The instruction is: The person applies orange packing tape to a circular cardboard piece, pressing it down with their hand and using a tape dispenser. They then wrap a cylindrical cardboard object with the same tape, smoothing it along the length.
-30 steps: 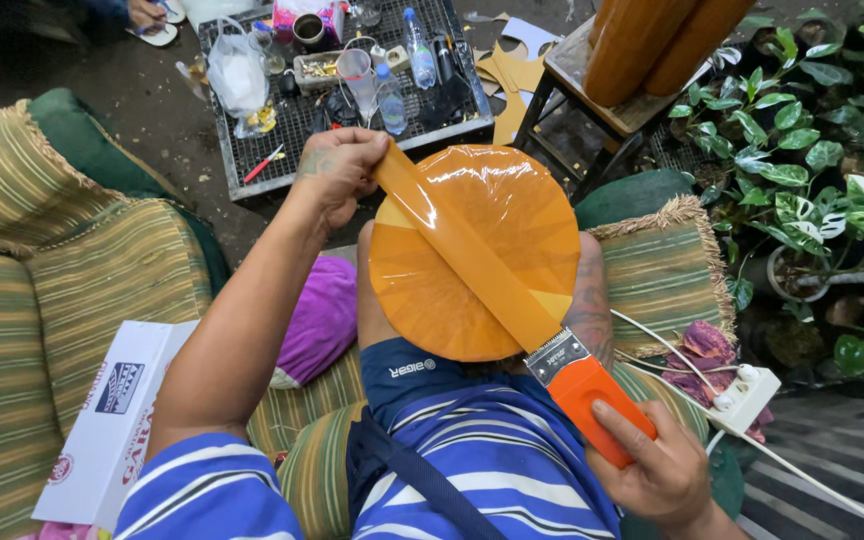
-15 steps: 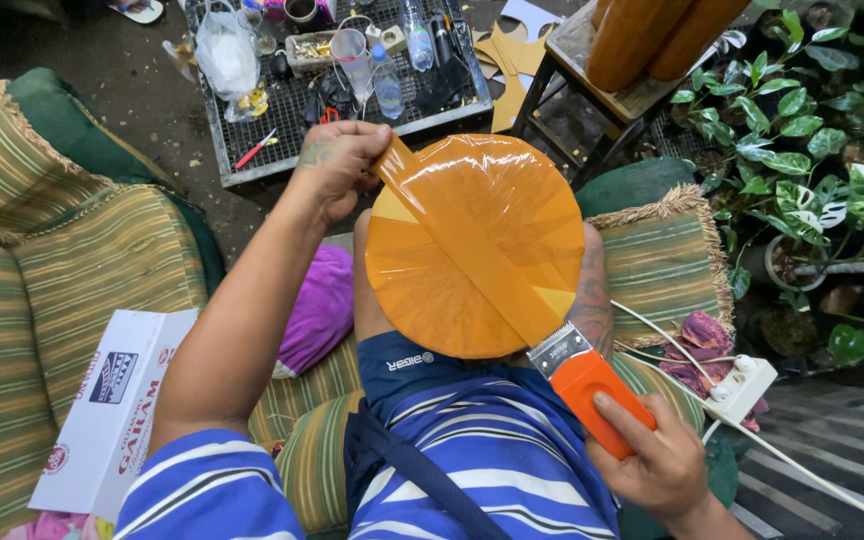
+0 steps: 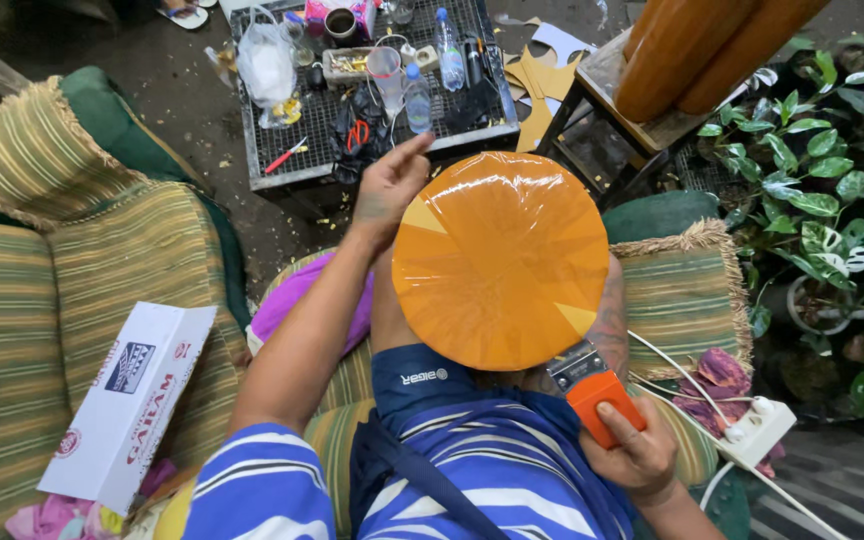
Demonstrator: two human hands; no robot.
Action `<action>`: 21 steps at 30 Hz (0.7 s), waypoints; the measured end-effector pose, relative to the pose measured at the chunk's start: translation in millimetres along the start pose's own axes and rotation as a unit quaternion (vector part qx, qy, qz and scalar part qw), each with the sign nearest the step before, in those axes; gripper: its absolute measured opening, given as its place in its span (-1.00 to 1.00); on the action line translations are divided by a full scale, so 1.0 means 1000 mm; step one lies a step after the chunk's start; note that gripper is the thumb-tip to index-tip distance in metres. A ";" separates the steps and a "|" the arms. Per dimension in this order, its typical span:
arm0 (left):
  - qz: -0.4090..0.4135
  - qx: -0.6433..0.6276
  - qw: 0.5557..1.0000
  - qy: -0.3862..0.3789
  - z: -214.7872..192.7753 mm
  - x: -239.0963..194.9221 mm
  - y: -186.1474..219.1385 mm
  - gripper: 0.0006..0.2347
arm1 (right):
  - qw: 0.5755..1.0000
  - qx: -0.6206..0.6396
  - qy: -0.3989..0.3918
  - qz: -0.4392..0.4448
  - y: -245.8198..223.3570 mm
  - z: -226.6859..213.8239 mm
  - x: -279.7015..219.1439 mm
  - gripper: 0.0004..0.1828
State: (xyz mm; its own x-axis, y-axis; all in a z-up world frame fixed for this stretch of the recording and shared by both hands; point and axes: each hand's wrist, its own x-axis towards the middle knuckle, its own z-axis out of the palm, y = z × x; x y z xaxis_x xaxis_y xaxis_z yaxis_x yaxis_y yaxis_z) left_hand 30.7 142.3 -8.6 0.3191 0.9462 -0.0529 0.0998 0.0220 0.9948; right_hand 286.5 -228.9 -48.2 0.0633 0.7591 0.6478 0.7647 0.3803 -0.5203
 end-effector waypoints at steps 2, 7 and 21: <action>0.125 -0.094 0.971 -0.180 -0.008 -0.013 0.008 -0.55 | 1.000 0.011 0.011 0.003 0.008 0.002 0.005 -0.22; 0.122 -0.233 0.917 -0.299 -0.001 -0.011 0.012 -0.42 | 0.999 0.015 0.039 -0.017 0.019 0.014 0.018 -0.18; 0.340 0.572 0.729 -0.160 0.027 -0.033 0.084 0.00 | 0.997 0.035 0.052 -0.042 0.029 0.029 0.024 -0.21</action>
State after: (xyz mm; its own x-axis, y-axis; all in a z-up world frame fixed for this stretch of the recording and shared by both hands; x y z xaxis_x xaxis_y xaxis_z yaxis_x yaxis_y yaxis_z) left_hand 54.1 104.4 74.4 0.8468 0.4853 0.2179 0.4786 -0.8738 0.0864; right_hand 291.6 -184.3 -64.1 0.0691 0.6652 0.7434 0.7243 0.4790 -0.4959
